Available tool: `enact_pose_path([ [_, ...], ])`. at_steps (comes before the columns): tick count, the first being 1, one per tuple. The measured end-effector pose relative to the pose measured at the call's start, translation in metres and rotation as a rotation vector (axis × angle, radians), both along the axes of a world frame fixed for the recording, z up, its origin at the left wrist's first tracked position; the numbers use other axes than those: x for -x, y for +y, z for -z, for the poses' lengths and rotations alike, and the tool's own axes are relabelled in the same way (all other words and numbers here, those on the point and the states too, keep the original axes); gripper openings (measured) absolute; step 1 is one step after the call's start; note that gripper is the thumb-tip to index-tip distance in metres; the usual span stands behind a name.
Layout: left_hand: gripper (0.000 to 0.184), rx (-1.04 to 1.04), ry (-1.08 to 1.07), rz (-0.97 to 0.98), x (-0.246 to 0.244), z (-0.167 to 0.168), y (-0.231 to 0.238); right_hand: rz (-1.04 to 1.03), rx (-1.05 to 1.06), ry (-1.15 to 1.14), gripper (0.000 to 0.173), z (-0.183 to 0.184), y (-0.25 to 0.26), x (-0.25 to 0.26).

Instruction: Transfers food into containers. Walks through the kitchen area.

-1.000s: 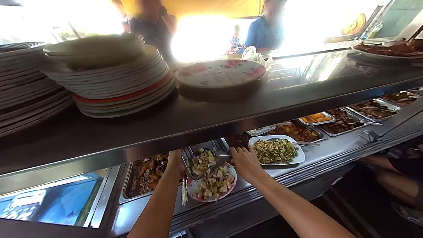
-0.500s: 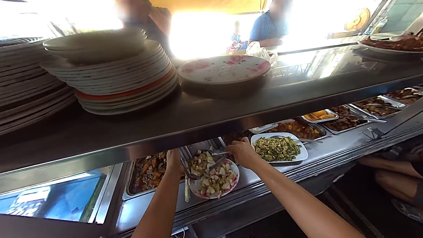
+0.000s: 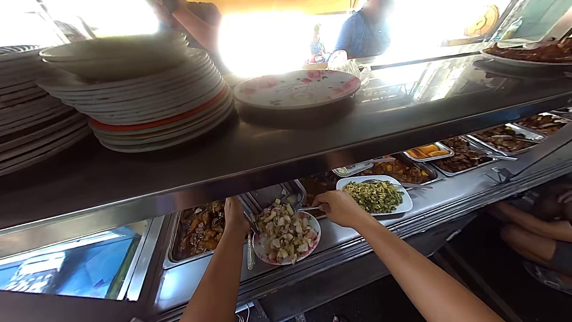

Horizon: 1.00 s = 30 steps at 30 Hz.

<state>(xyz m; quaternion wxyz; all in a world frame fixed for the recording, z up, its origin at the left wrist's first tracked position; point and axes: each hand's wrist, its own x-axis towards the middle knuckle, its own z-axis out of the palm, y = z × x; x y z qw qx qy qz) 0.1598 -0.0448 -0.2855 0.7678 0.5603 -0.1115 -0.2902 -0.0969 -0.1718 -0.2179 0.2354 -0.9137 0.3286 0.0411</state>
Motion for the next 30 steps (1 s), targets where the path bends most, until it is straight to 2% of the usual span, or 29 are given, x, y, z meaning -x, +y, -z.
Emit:
enact_pose_path([
  [6,0.073,0.033,0.050,-0.046,-0.006,-0.002,0.003,-0.011,-0.020,-0.036,0.030,0.012,0.012,0.022],
  [13,0.074,0.015,0.118,-0.145,-0.010,0.000,0.007,0.013,0.106,0.019,0.034,0.012,0.051,0.028],
  [17,0.079,0.011,0.169,-0.217,-0.011,0.001,0.010,0.038,0.367,-0.022,0.032,0.017,0.074,0.027],
  [21,0.073,0.024,0.177,-0.288,-0.009,-0.007,0.010,0.024,0.659,-0.141,0.030,0.030,0.083,0.024],
  [26,0.077,0.033,0.183,-0.310,-0.012,-0.014,0.011,0.021,0.762,-0.177,0.029,0.031,0.081,0.028],
  [30,0.077,0.027,0.218,-0.297,-0.006,-0.023,0.012,-0.003,0.807,-0.286,0.028,0.055,0.075,0.032],
])
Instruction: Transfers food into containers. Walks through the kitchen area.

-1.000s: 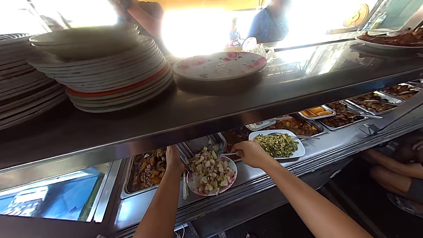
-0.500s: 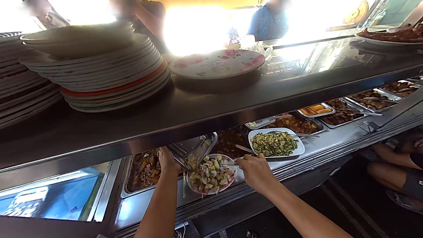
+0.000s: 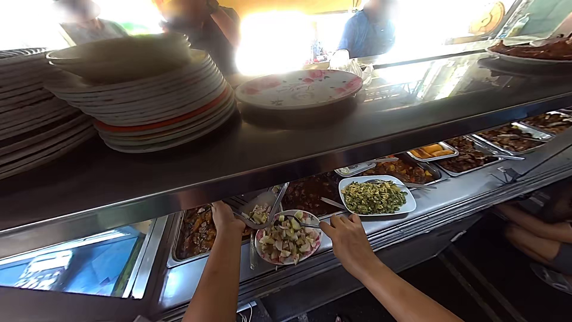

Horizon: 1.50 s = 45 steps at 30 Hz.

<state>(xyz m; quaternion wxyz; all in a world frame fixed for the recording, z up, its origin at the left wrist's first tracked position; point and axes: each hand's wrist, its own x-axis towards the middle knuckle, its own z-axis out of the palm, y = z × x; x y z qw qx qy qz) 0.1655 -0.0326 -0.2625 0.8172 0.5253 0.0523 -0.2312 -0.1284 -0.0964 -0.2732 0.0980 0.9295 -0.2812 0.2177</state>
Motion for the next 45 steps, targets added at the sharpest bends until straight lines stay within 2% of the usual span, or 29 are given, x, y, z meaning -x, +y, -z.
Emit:
enact_pose_path([
  [8,0.076,0.049,0.076,0.016,0.019,-0.010,-0.001,-0.114,0.002,-0.088,0.029,0.032,-0.003,0.006],
  [15,0.080,0.104,0.088,0.027,0.023,-0.008,0.009,-0.114,-0.031,-0.275,0.034,0.017,-0.007,0.024],
  [21,0.080,0.094,0.121,-0.039,0.024,-0.016,0.010,-0.125,-0.084,-0.265,0.037,0.033,-0.002,0.032],
  [26,0.079,0.111,0.114,-0.039,0.026,-0.017,0.011,-0.052,-0.064,-0.327,0.038,0.021,-0.021,0.033],
  [31,0.080,0.091,0.133,-0.059,0.032,-0.021,0.008,-0.047,-0.086,-0.315,0.037,0.044,-0.039,0.026],
  [36,0.079,0.123,0.105,-0.023,0.029,-0.017,0.009,-0.008,-0.099,-0.325,0.036,0.066,-0.011,0.045],
  [45,0.080,0.126,0.061,0.071,0.019,0.005,0.007,0.102,-0.276,-0.414,0.036,0.071,0.026,0.056],
])
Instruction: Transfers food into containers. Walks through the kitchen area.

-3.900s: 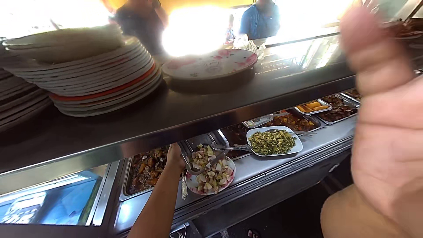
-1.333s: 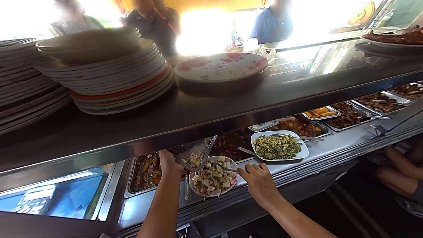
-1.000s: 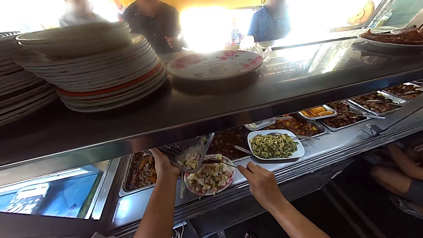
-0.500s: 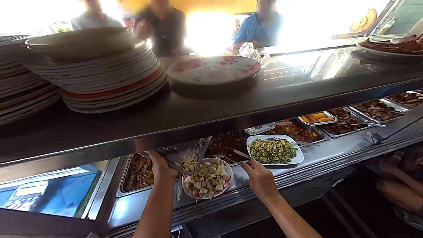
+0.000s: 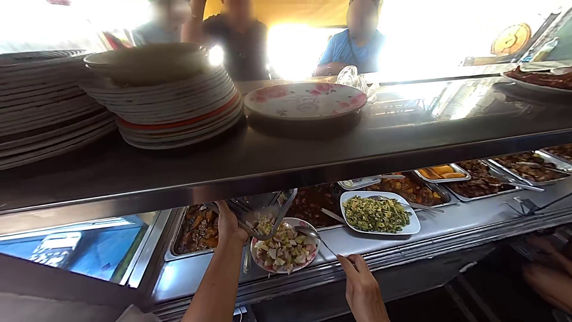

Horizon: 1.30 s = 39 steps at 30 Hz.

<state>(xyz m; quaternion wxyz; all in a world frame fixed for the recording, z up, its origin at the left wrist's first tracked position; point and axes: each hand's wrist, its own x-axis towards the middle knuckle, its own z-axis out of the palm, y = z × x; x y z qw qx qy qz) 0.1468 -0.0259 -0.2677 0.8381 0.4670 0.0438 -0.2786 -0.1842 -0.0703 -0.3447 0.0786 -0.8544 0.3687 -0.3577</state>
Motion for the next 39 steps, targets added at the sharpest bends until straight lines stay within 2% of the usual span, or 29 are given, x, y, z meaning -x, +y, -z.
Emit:
enact_pose_path([
  [6,0.079,0.009,0.034,0.027,-0.002,0.001,0.001,0.007,-0.218,-0.003,0.028,-0.024,0.010,0.001],
  [9,0.081,0.042,0.039,0.056,-0.004,0.004,0.001,-0.021,-0.125,-0.070,0.028,-0.049,-0.002,-0.001],
  [13,0.079,0.083,0.017,0.088,0.003,0.004,-0.001,-0.155,0.160,-0.081,0.031,-0.083,-0.031,-0.036],
  [17,0.078,0.109,0.015,0.135,0.012,0.000,-0.007,-0.295,0.215,0.137,0.030,-0.106,-0.055,-0.081],
  [22,0.080,0.101,0.044,0.155,0.013,0.003,-0.016,-0.412,0.104,0.459,0.023,-0.138,-0.058,-0.105],
  [26,0.077,0.052,0.056,0.156,0.013,0.009,-0.022,-0.450,-0.056,0.678,0.026,-0.164,-0.053,-0.112],
  [32,0.074,0.073,0.088,0.152,0.009,0.010,-0.027,-0.455,-0.028,0.716,0.024,-0.166,-0.043,-0.108],
  [39,0.070,0.055,0.059,0.147,0.008,0.014,-0.032,-0.327,0.368,0.452,0.014,-0.126,-0.026,-0.088],
])
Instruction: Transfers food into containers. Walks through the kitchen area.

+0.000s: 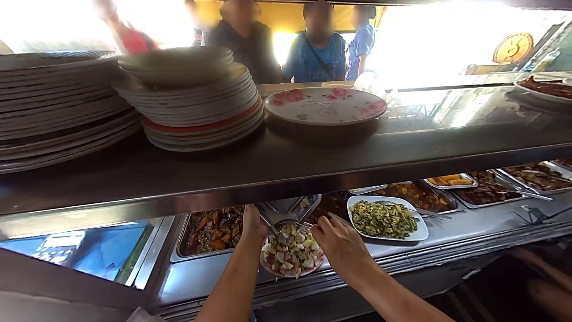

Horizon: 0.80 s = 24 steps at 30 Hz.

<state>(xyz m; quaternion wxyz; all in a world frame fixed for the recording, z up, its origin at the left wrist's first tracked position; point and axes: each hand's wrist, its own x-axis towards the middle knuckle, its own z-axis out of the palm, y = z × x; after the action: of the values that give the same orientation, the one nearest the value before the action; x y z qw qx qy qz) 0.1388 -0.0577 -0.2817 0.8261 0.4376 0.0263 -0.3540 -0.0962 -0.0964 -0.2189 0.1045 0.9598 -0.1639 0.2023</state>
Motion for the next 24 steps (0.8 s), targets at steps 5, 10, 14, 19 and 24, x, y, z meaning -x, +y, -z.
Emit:
enact_pose_path([
  [5,0.070,0.012,-0.009,0.030,0.001,0.003,-0.001,0.022,0.024,-0.178,0.024,0.032,0.008,0.020],
  [10,0.067,0.036,-0.014,0.040,0.004,0.001,0.000,0.028,-0.036,-0.283,0.029,0.066,0.017,0.044],
  [14,0.067,0.046,-0.047,0.046,0.005,0.002,0.002,0.035,-0.075,-0.351,0.032,0.084,0.025,0.062],
  [19,0.071,0.019,-0.069,0.038,0.004,0.002,0.002,0.063,-0.096,-0.327,0.032,0.092,0.033,0.083],
  [24,0.075,0.013,-0.080,0.039,0.002,0.004,0.002,0.069,-0.127,-0.314,0.032,0.091,0.033,0.094],
])
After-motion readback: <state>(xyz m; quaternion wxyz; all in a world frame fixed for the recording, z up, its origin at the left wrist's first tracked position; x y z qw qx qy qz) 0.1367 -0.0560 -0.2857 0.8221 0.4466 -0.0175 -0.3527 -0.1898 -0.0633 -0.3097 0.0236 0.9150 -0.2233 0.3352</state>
